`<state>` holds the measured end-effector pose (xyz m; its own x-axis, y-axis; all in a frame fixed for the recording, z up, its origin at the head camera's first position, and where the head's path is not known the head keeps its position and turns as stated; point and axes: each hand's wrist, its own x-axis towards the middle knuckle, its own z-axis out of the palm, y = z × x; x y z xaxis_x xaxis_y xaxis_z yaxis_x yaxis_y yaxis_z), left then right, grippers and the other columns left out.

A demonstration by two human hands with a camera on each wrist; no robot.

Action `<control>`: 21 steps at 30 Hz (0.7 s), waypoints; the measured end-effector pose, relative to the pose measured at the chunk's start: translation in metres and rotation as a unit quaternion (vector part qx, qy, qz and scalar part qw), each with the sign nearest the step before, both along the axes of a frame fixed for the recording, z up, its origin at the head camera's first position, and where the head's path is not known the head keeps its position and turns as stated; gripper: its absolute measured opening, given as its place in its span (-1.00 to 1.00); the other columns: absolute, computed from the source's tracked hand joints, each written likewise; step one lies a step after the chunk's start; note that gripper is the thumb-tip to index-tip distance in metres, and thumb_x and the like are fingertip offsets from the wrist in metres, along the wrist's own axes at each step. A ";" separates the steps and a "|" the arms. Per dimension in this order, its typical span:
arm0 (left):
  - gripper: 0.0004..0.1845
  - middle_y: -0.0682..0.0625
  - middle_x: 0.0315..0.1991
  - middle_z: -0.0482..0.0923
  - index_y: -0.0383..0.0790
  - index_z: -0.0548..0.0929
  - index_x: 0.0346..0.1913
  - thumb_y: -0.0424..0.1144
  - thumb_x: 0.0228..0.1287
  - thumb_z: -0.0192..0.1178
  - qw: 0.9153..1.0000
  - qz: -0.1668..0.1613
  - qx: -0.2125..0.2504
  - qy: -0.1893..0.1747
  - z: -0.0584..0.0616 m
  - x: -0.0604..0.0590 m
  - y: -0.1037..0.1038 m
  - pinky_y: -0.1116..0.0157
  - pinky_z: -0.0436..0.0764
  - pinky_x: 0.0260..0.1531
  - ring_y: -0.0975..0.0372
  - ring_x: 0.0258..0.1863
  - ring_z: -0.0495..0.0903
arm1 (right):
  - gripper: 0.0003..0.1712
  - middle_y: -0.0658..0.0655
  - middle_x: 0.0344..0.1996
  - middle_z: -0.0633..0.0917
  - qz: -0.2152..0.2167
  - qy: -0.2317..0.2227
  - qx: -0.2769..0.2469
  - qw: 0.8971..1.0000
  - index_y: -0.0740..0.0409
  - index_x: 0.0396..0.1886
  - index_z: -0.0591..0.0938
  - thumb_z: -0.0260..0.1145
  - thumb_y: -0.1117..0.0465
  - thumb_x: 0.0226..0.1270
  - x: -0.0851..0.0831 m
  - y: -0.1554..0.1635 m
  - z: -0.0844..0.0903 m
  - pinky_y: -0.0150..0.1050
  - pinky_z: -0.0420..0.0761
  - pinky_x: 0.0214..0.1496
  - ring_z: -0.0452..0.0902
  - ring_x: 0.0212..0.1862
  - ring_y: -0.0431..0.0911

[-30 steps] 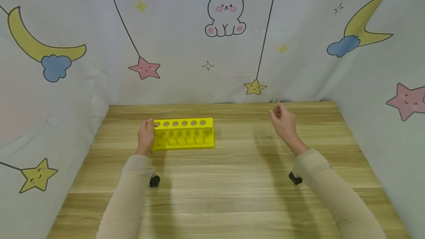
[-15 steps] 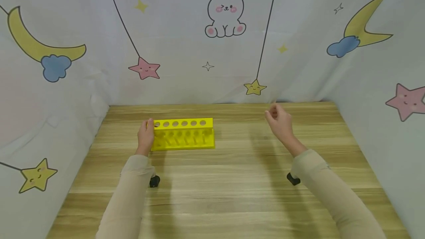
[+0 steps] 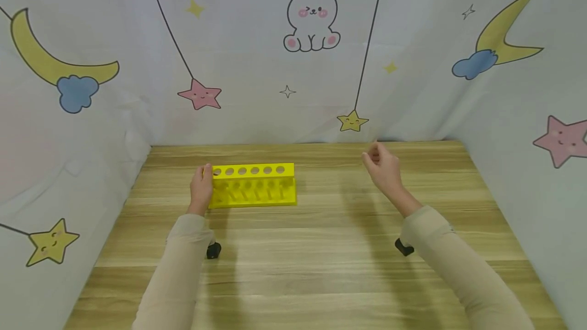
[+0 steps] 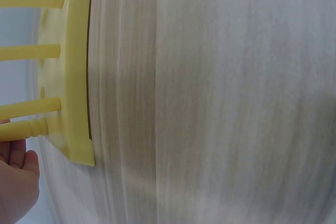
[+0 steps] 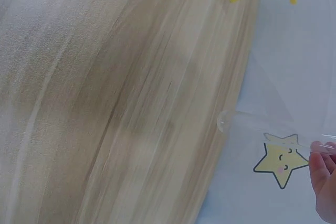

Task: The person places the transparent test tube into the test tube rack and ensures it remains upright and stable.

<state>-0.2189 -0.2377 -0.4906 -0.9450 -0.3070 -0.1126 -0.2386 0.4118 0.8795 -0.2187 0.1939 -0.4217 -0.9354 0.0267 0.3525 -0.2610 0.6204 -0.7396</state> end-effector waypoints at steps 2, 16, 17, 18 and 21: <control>-0.33 -0.27 0.07 0.33 -0.34 0.27 0.10 0.20 0.31 -0.43 1.000 -0.001 -0.002 0.001 0.000 0.000 0.000 0.08 0.27 0.02 -0.02 0.02 0.28 | -0.82 0.27 -0.42 0.59 0.003 0.004 0.000 1.000 0.27 -0.36 0.45 0.14 0.21 0.21 0.000 -0.001 0.002 -0.11 0.58 -0.21 0.58 -0.24 0.10; -0.40 -0.28 0.12 0.29 -0.36 0.24 0.15 0.10 0.36 -0.40 1.000 -0.002 -0.002 -0.008 0.001 -0.001 0.000 0.04 0.24 0.09 -0.05 0.08 0.26 | -0.76 0.30 -0.38 0.60 0.013 0.018 -0.015 1.000 0.34 -0.29 0.46 0.14 0.21 0.20 -0.005 -0.005 0.014 -0.11 0.57 -0.20 0.57 -0.25 0.11; -0.41 -0.28 0.11 0.30 -0.36 0.24 0.15 0.09 0.37 -0.40 1.000 -0.001 -0.003 -0.007 0.001 -0.001 0.000 0.04 0.25 0.09 -0.05 0.07 0.26 | -0.76 0.31 -0.37 0.60 0.014 0.017 -0.017 1.000 0.35 -0.28 0.46 0.14 0.21 0.20 -0.005 -0.005 0.015 -0.11 0.57 -0.19 0.56 -0.25 0.11; -0.41 -0.28 0.11 0.30 -0.36 0.25 0.14 0.09 0.37 -0.40 1.000 -0.001 -0.002 -0.007 0.001 -0.001 0.000 0.04 0.25 0.08 -0.05 0.07 0.26 | -0.75 0.31 -0.36 0.60 0.014 0.016 -0.019 1.000 0.36 -0.27 0.46 0.14 0.21 0.20 -0.005 -0.005 0.017 -0.10 0.57 -0.19 0.56 -0.24 0.11; -0.42 -0.27 0.11 0.30 -0.35 0.25 0.14 0.09 0.37 -0.39 1.000 -0.001 0.000 -0.005 0.002 0.000 0.000 0.05 0.24 0.08 -0.04 0.07 0.26 | -0.74 0.32 -0.34 0.59 0.015 0.009 -0.021 1.000 0.35 -0.27 0.45 0.13 0.19 0.22 -0.005 -0.005 0.020 -0.09 0.56 -0.17 0.55 -0.23 0.11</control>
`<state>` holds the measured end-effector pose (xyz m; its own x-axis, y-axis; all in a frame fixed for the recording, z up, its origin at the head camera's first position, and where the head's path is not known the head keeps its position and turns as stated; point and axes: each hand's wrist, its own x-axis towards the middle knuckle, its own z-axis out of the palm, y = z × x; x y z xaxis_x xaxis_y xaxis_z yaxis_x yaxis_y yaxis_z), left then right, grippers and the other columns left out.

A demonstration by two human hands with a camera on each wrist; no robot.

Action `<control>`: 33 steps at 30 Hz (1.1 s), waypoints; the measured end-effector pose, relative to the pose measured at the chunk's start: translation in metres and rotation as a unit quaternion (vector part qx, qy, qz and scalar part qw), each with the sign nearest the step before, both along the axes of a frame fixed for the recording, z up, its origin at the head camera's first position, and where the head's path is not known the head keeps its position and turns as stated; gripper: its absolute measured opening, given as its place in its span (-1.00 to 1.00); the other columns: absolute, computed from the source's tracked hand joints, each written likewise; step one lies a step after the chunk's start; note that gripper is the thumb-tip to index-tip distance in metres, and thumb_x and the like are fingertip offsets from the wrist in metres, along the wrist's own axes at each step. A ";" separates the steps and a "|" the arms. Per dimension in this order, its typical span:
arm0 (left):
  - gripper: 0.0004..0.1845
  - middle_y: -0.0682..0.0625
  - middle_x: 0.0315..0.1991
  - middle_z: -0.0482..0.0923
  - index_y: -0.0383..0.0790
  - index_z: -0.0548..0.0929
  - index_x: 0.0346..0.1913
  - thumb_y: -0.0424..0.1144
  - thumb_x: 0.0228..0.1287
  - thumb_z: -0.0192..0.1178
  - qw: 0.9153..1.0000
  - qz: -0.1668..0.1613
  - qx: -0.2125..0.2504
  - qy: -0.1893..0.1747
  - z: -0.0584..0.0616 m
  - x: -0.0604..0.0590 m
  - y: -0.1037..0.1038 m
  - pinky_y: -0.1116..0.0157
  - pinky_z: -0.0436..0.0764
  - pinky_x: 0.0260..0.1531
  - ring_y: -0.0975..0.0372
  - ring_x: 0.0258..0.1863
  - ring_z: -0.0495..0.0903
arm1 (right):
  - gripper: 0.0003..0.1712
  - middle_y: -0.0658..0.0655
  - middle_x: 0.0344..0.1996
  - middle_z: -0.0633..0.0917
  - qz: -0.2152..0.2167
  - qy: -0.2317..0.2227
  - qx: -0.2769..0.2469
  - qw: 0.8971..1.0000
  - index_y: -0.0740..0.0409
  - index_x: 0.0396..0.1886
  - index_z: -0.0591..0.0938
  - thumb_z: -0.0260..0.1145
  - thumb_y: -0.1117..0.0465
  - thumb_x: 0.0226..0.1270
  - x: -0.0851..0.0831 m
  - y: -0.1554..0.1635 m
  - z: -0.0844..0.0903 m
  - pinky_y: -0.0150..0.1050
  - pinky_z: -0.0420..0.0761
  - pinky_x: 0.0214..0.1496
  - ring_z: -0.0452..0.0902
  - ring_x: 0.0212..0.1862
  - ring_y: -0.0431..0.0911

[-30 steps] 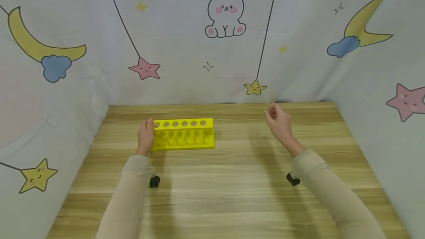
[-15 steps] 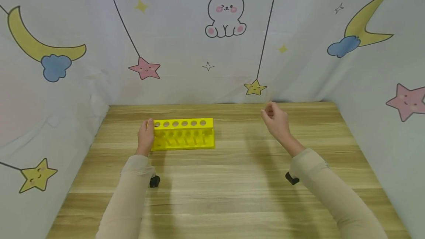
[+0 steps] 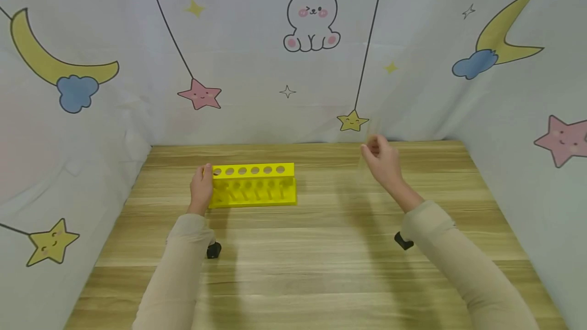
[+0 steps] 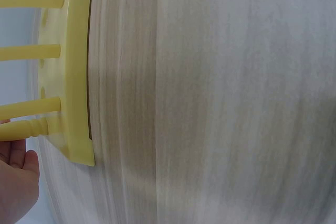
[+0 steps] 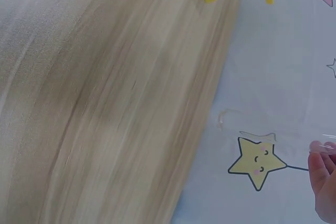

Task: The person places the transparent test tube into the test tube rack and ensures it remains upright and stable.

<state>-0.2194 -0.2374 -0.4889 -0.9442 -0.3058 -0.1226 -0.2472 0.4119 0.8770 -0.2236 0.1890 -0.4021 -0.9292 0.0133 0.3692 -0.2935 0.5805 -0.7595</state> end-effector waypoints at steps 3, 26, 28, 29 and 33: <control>-0.40 -0.26 0.12 0.29 -0.34 0.24 0.15 0.11 0.36 -0.40 1.000 -0.001 0.002 0.001 0.000 0.001 0.000 0.04 0.24 0.10 -0.04 0.09 0.25 | -0.72 0.31 -0.32 0.58 0.003 -0.007 0.000 1.000 0.35 -0.25 0.45 0.12 0.17 0.23 0.000 0.000 0.002 -0.09 0.55 -0.16 0.54 -0.21 0.11; -0.35 -0.27 0.07 0.32 -0.35 0.26 0.12 0.16 0.33 -0.43 1.000 -0.002 -0.002 0.008 0.001 0.002 0.001 0.06 0.24 0.09 -0.03 0.06 0.27 | -0.69 0.30 -0.33 0.58 0.031 -0.001 0.003 1.000 0.36 -0.21 0.45 0.12 0.16 0.24 -0.001 -0.014 0.012 -0.11 0.55 -0.16 0.53 -0.21 0.07; -0.35 -0.28 0.08 0.32 -0.36 0.26 0.12 0.16 0.33 -0.43 1.000 -0.002 -0.003 0.010 0.001 0.002 0.001 0.06 0.24 0.10 -0.03 0.06 0.27 | -0.70 0.29 -0.33 0.57 0.034 0.001 0.002 0.999 0.35 -0.21 0.45 0.12 0.16 0.24 -0.002 -0.017 0.013 -0.11 0.55 -0.15 0.52 -0.21 0.07; -0.35 -0.28 0.08 0.32 -0.36 0.26 0.12 0.16 0.33 -0.43 1.000 -0.002 -0.003 0.011 0.001 0.002 0.001 0.05 0.24 0.10 -0.04 0.06 0.27 | -0.70 0.29 -0.33 0.58 0.035 0.003 0.001 0.999 0.35 -0.22 0.46 0.13 0.16 0.24 -0.002 -0.018 0.014 -0.11 0.55 -0.16 0.52 -0.22 0.07; -0.37 -0.29 0.08 0.32 -0.36 0.26 0.12 0.14 0.34 -0.42 1.000 -0.003 -0.007 0.013 0.001 0.002 0.001 0.04 0.23 0.10 -0.05 0.07 0.27 | -0.74 0.27 -0.35 0.58 0.037 0.009 -0.004 0.999 0.32 -0.24 0.46 0.14 0.18 0.23 -0.003 -0.023 0.015 -0.13 0.56 -0.17 0.53 -0.23 0.05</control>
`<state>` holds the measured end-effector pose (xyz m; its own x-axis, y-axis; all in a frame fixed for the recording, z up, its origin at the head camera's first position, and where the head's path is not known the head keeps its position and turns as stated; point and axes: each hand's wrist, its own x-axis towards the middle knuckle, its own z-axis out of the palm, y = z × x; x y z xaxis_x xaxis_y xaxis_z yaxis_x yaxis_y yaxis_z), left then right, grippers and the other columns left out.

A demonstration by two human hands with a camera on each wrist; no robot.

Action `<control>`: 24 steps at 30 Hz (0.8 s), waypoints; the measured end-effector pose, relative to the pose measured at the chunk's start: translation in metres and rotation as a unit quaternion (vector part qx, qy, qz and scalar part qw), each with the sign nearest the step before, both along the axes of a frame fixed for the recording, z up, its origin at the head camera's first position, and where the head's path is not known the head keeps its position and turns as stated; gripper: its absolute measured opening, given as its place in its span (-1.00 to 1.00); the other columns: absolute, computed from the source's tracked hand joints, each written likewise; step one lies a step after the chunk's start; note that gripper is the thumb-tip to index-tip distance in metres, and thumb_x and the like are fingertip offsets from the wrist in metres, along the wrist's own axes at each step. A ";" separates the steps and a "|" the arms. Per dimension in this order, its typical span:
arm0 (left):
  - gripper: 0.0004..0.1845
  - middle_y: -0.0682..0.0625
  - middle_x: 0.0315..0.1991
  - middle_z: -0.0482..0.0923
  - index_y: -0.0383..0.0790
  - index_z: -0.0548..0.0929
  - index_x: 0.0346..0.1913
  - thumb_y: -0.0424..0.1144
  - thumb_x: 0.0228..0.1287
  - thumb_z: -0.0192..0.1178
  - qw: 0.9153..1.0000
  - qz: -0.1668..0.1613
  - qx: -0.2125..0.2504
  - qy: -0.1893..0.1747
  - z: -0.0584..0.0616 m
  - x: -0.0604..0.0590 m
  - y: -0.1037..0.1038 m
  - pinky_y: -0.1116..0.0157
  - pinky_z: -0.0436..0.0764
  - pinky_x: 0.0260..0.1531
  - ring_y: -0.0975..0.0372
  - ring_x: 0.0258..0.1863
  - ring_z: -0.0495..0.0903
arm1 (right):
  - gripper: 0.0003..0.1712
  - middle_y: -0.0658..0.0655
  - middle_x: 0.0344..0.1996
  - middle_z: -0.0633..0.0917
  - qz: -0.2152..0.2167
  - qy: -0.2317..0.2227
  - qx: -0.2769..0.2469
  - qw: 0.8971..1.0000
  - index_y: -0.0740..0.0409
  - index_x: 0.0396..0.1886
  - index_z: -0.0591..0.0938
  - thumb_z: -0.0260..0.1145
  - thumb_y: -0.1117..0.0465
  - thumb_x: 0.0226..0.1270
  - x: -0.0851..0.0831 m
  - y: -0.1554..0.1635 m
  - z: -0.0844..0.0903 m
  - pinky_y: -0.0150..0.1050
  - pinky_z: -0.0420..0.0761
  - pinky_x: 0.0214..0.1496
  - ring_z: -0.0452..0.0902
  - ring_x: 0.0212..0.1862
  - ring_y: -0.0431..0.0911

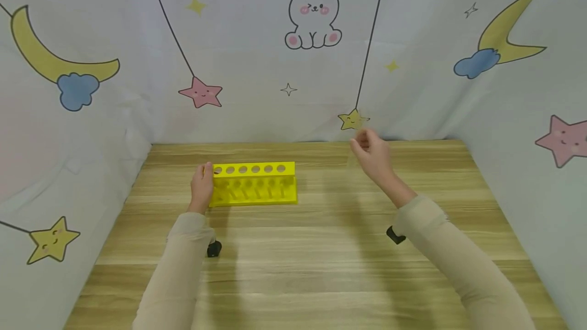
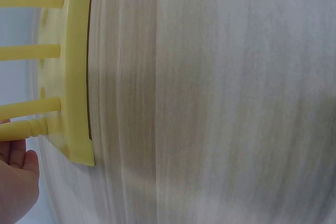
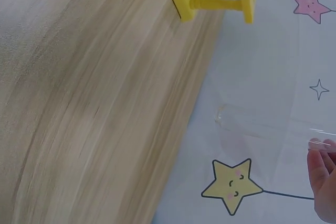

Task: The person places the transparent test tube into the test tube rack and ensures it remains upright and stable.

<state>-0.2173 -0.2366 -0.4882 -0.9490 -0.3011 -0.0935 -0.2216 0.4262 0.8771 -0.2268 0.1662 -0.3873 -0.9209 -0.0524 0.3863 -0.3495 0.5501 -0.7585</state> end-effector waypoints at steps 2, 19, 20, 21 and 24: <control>-0.38 -0.29 0.08 0.32 -0.37 0.26 0.12 0.13 0.35 -0.42 1.000 -0.001 0.000 0.001 0.000 0.000 0.000 0.03 0.24 0.09 -0.05 0.06 0.27 | -0.75 0.26 -0.36 0.58 0.001 0.002 0.000 1.000 0.32 -0.25 0.46 0.14 0.19 0.23 0.000 -0.002 0.001 -0.14 0.56 -0.19 0.54 -0.24 0.04; -0.35 -0.26 0.10 0.30 -0.33 0.25 0.13 0.18 0.32 -0.41 1.000 0.000 0.010 -0.013 -0.002 -0.001 -0.001 0.05 0.25 0.09 -0.03 0.06 0.26 | -0.75 0.25 -0.36 0.59 0.015 -0.012 -0.001 1.000 0.32 -0.23 0.45 0.15 0.20 0.23 -0.001 -0.014 0.002 -0.17 0.56 -0.20 0.55 -0.25 0.02; -0.35 -0.26 0.10 0.30 -0.33 0.25 0.13 0.18 0.32 -0.41 1.000 0.000 0.011 -0.013 -0.002 -0.001 -0.001 0.05 0.25 0.09 -0.03 0.05 0.26 | -0.76 0.26 -0.36 0.60 0.015 -0.011 0.000 1.000 0.31 -0.23 0.45 0.15 0.20 0.22 -0.001 -0.015 0.002 -0.17 0.57 -0.20 0.55 -0.26 0.02; -0.35 -0.26 0.10 0.30 -0.33 0.25 0.13 0.18 0.32 -0.41 1.000 0.000 0.010 -0.013 -0.002 -0.001 -0.001 0.05 0.25 0.09 -0.02 0.05 0.26 | -0.76 0.26 -0.37 0.60 0.014 -0.010 0.001 1.000 0.32 -0.23 0.46 0.15 0.20 0.22 -0.002 -0.015 0.002 -0.17 0.57 -0.20 0.55 -0.26 0.02; -0.36 -0.25 0.10 0.30 -0.33 0.25 0.13 0.18 0.32 -0.41 1.000 0.001 0.012 -0.015 -0.001 -0.001 -0.001 0.05 0.25 0.09 -0.02 0.05 0.26 | -0.76 0.26 -0.38 0.60 0.018 -0.006 -0.003 1.000 0.31 -0.23 0.46 0.15 0.21 0.22 -0.001 -0.016 0.002 -0.17 0.57 -0.21 0.55 -0.27 0.02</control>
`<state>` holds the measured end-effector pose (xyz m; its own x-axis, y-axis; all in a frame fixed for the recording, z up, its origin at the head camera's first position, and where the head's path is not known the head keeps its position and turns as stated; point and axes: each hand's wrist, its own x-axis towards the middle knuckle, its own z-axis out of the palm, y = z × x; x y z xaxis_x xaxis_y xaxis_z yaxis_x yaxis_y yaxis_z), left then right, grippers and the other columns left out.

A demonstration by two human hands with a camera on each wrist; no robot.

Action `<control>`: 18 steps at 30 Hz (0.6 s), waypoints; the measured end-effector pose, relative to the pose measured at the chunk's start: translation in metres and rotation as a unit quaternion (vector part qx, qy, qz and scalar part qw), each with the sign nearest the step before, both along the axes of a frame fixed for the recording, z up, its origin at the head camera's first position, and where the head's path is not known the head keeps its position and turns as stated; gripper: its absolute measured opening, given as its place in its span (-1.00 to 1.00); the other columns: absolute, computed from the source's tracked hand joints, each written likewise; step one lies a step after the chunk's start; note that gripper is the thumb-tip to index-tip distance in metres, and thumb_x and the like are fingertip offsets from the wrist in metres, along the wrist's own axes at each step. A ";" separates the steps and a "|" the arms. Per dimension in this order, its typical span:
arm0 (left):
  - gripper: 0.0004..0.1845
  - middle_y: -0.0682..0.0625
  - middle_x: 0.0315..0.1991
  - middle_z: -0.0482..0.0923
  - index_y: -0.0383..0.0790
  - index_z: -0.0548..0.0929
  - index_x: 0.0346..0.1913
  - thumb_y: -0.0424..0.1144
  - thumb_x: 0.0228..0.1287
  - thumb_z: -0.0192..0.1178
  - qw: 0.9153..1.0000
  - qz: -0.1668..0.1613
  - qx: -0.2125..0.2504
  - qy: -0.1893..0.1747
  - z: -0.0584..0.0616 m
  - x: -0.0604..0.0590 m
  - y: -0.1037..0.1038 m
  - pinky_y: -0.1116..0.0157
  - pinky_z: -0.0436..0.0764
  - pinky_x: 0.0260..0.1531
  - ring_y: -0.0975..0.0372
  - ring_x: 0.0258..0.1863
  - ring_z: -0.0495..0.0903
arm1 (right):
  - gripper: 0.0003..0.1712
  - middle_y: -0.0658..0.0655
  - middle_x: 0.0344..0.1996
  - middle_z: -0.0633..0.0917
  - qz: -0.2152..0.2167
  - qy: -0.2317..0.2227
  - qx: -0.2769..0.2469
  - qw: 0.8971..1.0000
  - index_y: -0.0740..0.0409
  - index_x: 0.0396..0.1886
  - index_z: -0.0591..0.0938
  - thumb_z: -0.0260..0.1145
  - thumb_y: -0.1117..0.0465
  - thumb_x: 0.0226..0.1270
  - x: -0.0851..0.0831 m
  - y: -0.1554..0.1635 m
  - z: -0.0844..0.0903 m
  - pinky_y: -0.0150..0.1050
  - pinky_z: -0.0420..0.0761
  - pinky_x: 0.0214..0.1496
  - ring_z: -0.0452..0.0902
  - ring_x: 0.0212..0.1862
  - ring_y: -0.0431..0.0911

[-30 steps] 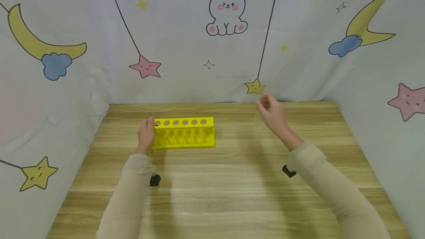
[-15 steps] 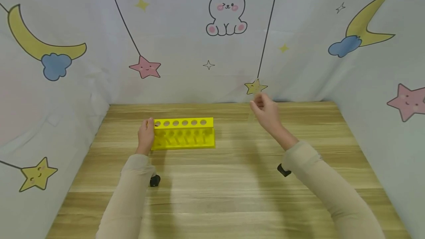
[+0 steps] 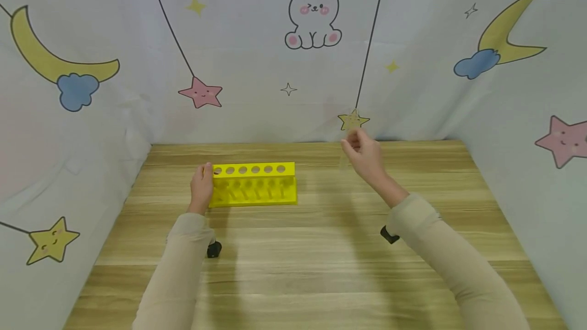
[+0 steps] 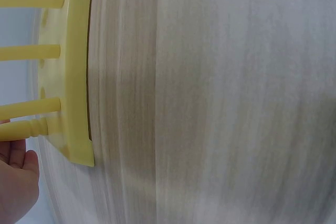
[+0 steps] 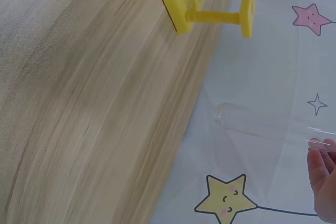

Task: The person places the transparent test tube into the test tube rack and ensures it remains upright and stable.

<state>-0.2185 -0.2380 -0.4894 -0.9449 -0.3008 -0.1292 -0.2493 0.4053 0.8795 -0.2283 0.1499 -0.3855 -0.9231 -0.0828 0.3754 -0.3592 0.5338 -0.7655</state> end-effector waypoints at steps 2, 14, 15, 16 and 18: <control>-0.37 -0.26 0.12 0.29 -0.33 0.24 0.14 0.16 0.33 -0.41 1.000 0.001 0.000 0.000 0.000 0.000 0.000 0.05 0.25 0.10 -0.03 0.07 0.26 | -0.76 0.25 -0.38 0.59 0.003 0.002 -0.002 1.000 0.32 -0.23 0.46 0.15 0.21 0.22 0.000 -0.001 0.000 -0.17 0.57 -0.22 0.55 -0.27 0.02; -0.39 -0.26 0.06 0.33 -0.34 0.26 0.12 0.13 0.35 -0.40 1.000 0.005 0.000 0.010 0.000 0.000 0.001 0.06 0.24 0.09 -0.02 0.05 0.27 | -0.75 0.23 -0.37 0.58 0.018 0.001 0.010 1.000 0.29 -0.20 0.47 0.14 0.19 0.23 -0.001 -0.009 0.003 -0.19 0.57 -0.22 0.53 -0.27 -0.01; -0.38 -0.26 0.06 0.33 -0.34 0.26 0.12 0.15 0.34 -0.40 1.000 0.006 0.000 0.010 0.000 0.000 0.001 0.06 0.25 0.09 -0.02 0.05 0.27 | -0.75 0.22 -0.37 0.58 0.020 0.001 0.011 1.000 0.28 -0.20 0.47 0.14 0.18 0.23 -0.001 -0.010 0.004 -0.19 0.56 -0.22 0.53 -0.27 -0.01; -0.37 -0.26 0.06 0.33 -0.34 0.26 0.12 0.16 0.33 -0.41 1.000 0.006 0.000 0.009 0.000 0.000 0.001 0.06 0.25 0.09 -0.02 0.05 0.27 | -0.75 0.22 -0.37 0.58 0.023 0.001 0.011 1.000 0.28 -0.20 0.47 0.13 0.17 0.24 -0.001 -0.011 0.005 -0.18 0.56 -0.22 0.53 -0.27 -0.01; -0.35 -0.25 0.06 0.33 -0.33 0.26 0.13 0.18 0.32 -0.41 1.000 0.008 0.000 0.007 -0.001 0.000 0.001 0.07 0.25 0.09 -0.02 0.06 0.27 | -0.75 0.21 -0.37 0.57 0.027 0.004 0.009 1.000 0.28 -0.22 0.47 0.14 0.17 0.24 -0.001 -0.012 0.006 -0.19 0.56 -0.22 0.52 -0.27 -0.02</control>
